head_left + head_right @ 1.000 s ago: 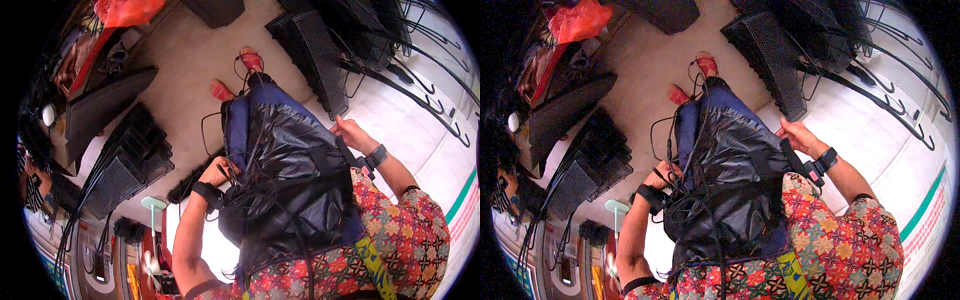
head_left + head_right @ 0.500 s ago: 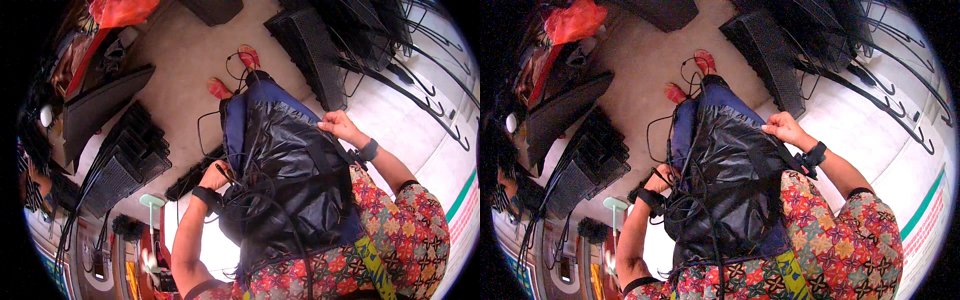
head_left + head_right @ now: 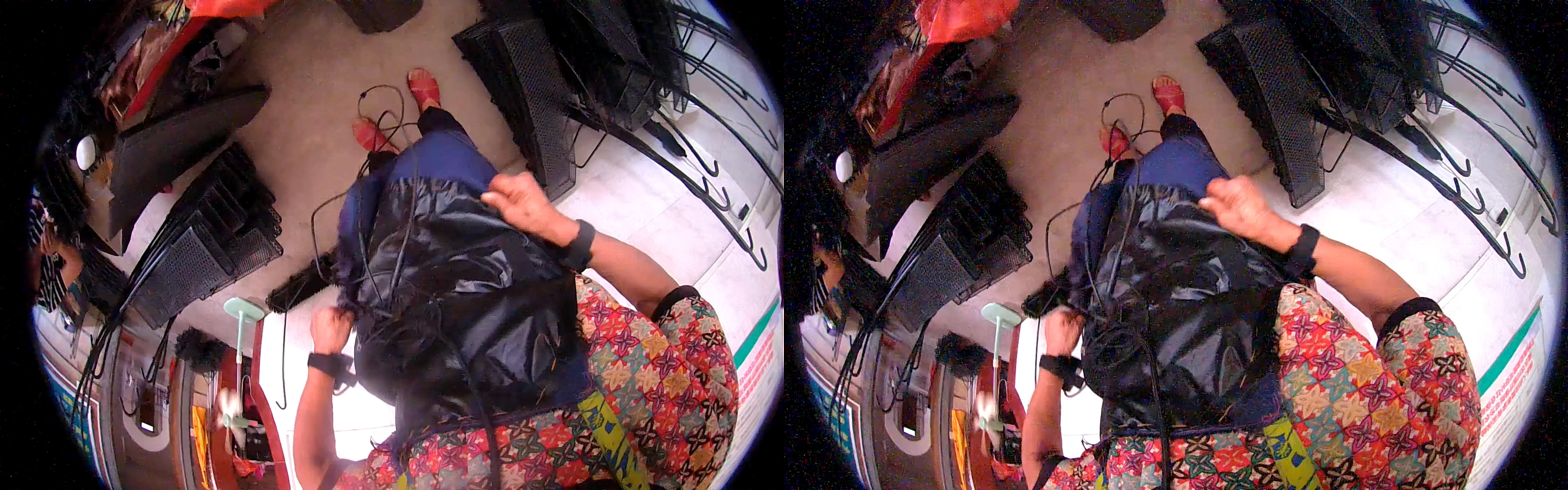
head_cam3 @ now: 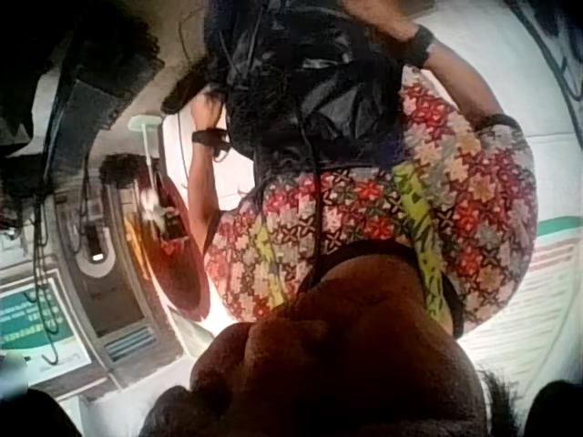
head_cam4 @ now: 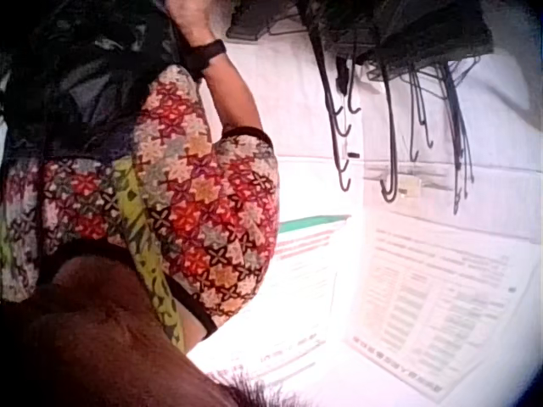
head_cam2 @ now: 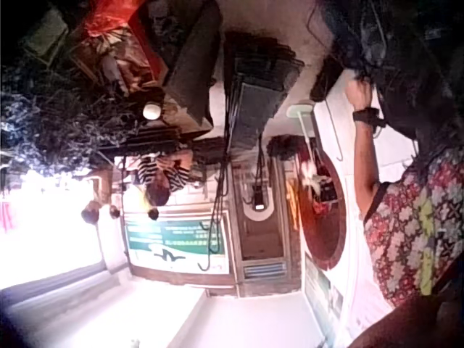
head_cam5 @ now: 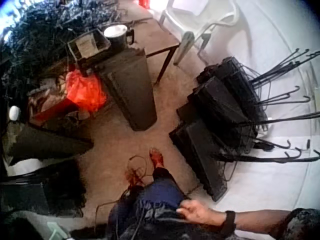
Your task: The person inserts black bristle strands into the holes of a rectangular broom head. They repeatedly pick up strands from a pile on the table and push them into the broom head. The person also handles a black plastic bag and stacks completed broom heads.
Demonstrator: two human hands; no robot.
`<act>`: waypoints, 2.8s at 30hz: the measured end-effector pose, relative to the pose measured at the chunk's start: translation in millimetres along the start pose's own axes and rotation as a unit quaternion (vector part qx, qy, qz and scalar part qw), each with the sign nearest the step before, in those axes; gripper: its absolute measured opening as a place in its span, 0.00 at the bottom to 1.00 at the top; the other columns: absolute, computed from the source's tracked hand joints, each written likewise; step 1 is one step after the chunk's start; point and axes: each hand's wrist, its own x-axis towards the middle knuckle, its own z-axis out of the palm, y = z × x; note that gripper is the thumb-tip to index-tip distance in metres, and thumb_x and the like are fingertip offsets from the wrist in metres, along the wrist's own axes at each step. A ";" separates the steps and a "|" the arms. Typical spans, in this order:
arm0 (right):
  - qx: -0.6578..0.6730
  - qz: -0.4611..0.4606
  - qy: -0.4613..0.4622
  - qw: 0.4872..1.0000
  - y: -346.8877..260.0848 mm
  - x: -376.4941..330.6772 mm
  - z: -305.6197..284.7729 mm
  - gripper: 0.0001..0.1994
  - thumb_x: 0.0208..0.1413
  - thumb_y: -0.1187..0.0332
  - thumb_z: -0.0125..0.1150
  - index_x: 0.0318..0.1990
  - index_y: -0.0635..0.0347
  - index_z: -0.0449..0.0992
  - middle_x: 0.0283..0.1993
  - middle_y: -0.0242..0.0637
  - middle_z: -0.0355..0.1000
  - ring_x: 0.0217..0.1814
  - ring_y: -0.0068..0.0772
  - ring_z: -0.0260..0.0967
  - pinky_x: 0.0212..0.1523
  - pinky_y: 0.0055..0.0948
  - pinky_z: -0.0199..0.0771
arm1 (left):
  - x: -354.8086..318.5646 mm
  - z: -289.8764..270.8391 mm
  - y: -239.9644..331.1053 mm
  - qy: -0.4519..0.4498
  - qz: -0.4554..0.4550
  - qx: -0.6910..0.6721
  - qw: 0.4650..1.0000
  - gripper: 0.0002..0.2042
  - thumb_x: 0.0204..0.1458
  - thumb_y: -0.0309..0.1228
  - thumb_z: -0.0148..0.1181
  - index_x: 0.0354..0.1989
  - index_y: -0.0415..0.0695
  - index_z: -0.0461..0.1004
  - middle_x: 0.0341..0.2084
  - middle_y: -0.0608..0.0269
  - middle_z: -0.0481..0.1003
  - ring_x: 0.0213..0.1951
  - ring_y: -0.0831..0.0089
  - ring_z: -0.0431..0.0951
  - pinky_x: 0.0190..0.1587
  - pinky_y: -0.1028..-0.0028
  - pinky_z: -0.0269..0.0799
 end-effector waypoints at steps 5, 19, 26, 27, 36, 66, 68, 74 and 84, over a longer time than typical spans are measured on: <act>-0.139 0.024 -0.020 0.990 9.8 1.0 8.7 0.11 0.42 0.66 0.57 0.18 0.63 0.66 0.18 0.51 0.65 0.25 0.55 0.65 0.25 0.44 0.64 | -18.6 85.9 -60.8 0.058 -0.040 -0.215 0.974 0.11 0.40 0.32 0.52 0.18 0.36 0.73 0.17 0.43 0.71 0.23 0.48 0.72 0.26 0.60 0.65; 0.240 0.371 0.149 0.885 94.5 -24.3 -72.9 0.10 0.48 0.70 0.55 0.19 0.65 0.69 0.14 0.36 0.67 0.11 0.21 0.62 0.10 0.21 0.60 | 46.9 76.7 -117.3 -0.169 0.151 -0.129 0.966 0.10 0.46 0.28 0.46 0.29 0.35 0.73 0.23 0.50 0.74 0.26 0.66 0.74 0.29 0.67 0.66; 0.253 0.412 0.288 0.827 129.2 -43.3 -101.2 0.11 0.49 0.67 0.56 0.20 0.65 0.69 0.14 0.35 0.66 0.12 0.22 0.61 0.10 0.23 0.60 | 53.2 50.3 -197.9 -0.190 0.030 -0.211 0.958 0.09 0.42 0.23 0.51 0.34 0.37 0.73 0.26 0.52 0.75 0.31 0.65 0.75 0.33 0.67 0.68; 0.242 0.431 0.310 0.812 133.4 -42.8 -104.7 0.12 0.49 0.66 0.56 0.19 0.64 0.69 0.13 0.35 0.65 0.12 0.22 0.61 0.10 0.23 0.59 | 54.4 50.8 -215.5 -0.191 0.056 -0.163 0.966 0.09 0.42 0.23 0.51 0.34 0.38 0.73 0.27 0.52 0.75 0.32 0.65 0.75 0.34 0.68 0.68; 0.018 0.326 0.495 0.805 138.5 -47.5 -150.0 0.17 0.41 0.60 0.66 0.26 0.68 0.72 0.16 0.30 0.65 0.19 0.20 0.60 0.20 0.22 0.61 | 37.9 -11.2 -200.6 -0.256 0.159 0.091 0.949 0.07 0.36 0.27 0.56 0.28 0.43 0.74 0.22 0.57 0.74 0.27 0.63 0.75 0.27 0.68 0.68; 0.097 0.181 0.388 0.898 34.4 -12.7 -99.2 0.14 0.56 0.64 0.48 0.28 0.67 0.71 0.21 0.32 0.66 0.26 0.21 0.61 0.28 0.24 0.62 | 153.7 -279.0 34.7 0.234 0.134 -0.047 0.962 0.07 0.44 0.23 0.56 0.32 0.38 0.74 0.23 0.59 0.74 0.28 0.76 0.73 0.33 0.78 0.68; 0.090 0.157 0.394 0.901 19.3 -10.6 -102.3 0.14 0.56 0.64 0.48 0.27 0.67 0.71 0.19 0.32 0.65 0.24 0.21 0.61 0.26 0.24 0.61 | 169.0 -310.5 66.5 0.289 0.161 -0.152 0.932 0.08 0.45 0.22 0.55 0.35 0.37 0.72 0.27 0.59 0.74 0.30 0.76 0.73 0.36 0.77 0.68; 0.098 0.189 0.381 0.900 -64.2 2.0 -121.9 0.14 0.55 0.65 0.49 0.26 0.69 0.71 0.18 0.34 0.64 0.22 0.22 0.60 0.24 0.24 0.60 | 164.2 -421.0 209.5 0.375 0.372 -0.118 0.841 0.14 0.45 0.19 0.52 0.43 0.38 0.69 0.36 0.51 0.71 0.38 0.60 0.74 0.41 0.70 0.69; 0.102 0.182 0.435 0.876 -182.1 28.5 -157.1 0.17 0.56 0.62 0.48 0.24 0.69 0.71 0.18 0.32 0.65 0.19 0.18 0.60 0.21 0.19 0.59 | 244.7 -549.7 322.2 0.464 0.434 0.052 0.771 0.24 0.40 0.25 0.58 0.50 0.38 0.62 0.48 0.45 0.64 0.50 0.51 0.63 0.53 0.62 0.59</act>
